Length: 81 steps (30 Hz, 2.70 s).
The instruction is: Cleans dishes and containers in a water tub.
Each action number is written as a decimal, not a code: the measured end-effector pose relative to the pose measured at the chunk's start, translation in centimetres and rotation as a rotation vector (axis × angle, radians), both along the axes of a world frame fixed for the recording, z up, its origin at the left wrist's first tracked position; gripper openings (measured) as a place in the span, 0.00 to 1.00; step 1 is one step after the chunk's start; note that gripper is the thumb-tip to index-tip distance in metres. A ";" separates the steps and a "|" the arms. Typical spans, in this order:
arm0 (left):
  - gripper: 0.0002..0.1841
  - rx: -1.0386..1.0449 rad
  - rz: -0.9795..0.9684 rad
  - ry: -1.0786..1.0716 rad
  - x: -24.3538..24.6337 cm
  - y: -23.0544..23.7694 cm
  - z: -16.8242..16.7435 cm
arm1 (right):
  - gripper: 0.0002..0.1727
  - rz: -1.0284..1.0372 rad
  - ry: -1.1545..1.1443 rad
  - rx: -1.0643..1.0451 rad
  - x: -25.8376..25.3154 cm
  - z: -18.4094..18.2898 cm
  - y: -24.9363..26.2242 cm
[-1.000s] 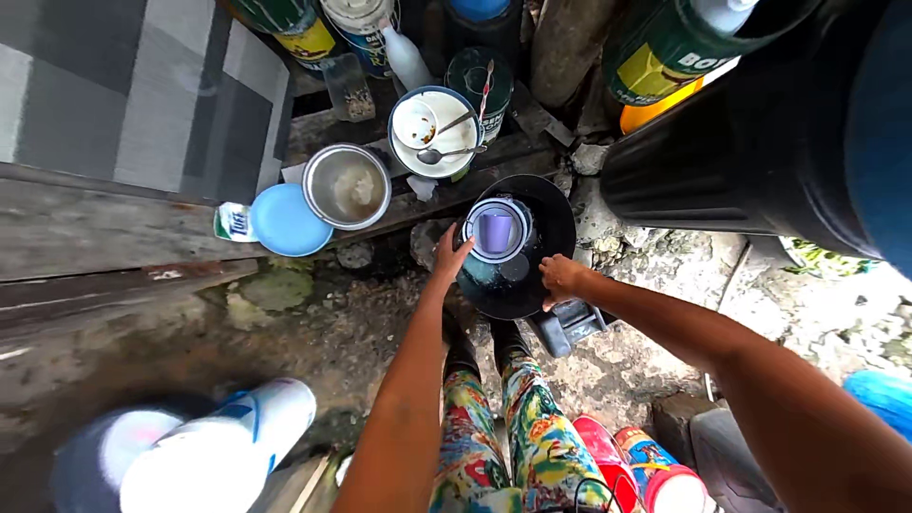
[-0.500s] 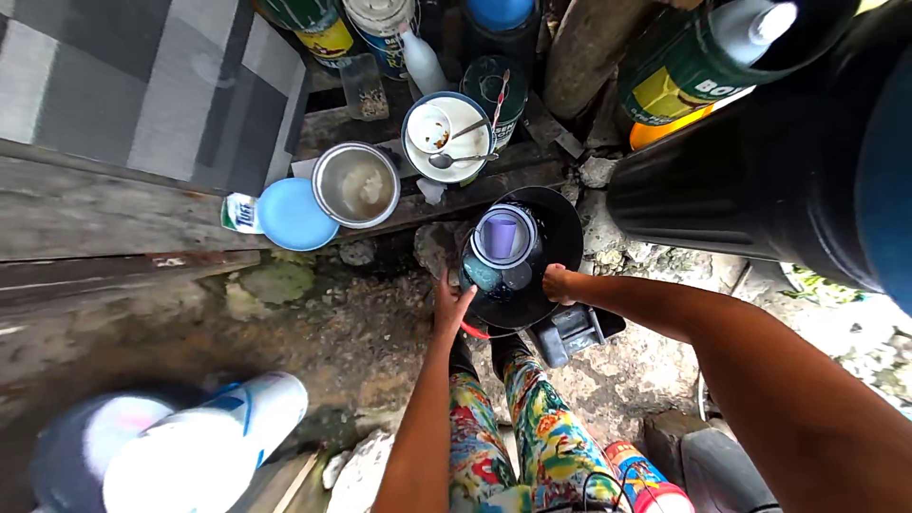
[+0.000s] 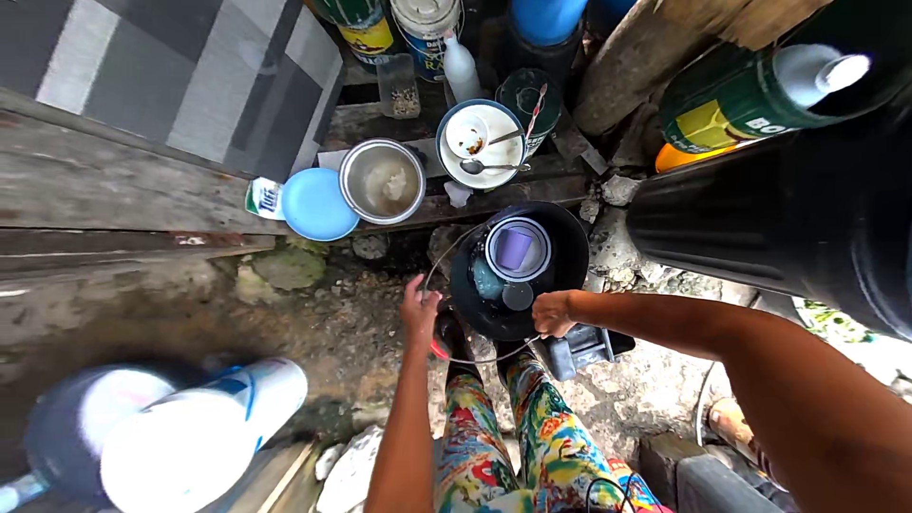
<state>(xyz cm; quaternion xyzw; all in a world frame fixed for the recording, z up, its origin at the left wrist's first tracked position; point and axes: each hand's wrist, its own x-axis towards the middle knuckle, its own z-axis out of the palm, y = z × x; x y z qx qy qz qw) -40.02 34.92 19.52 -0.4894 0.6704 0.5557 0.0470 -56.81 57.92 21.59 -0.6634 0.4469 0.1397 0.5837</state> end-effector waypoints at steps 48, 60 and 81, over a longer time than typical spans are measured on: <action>0.28 -0.052 0.284 -0.164 5.6 -4.1 -7.9 | 0.10 -0.020 0.127 -0.387 -2.2 1.3 -0.4; 0.28 -0.236 0.066 -0.200 7.3 -9.2 -14.3 | 0.08 -0.101 0.028 -0.417 6.1 -1.3 -11.3; 0.37 -0.113 0.304 -0.372 18.2 -11.5 -24.8 | 0.11 0.310 -0.173 -0.151 20.7 -7.6 -20.7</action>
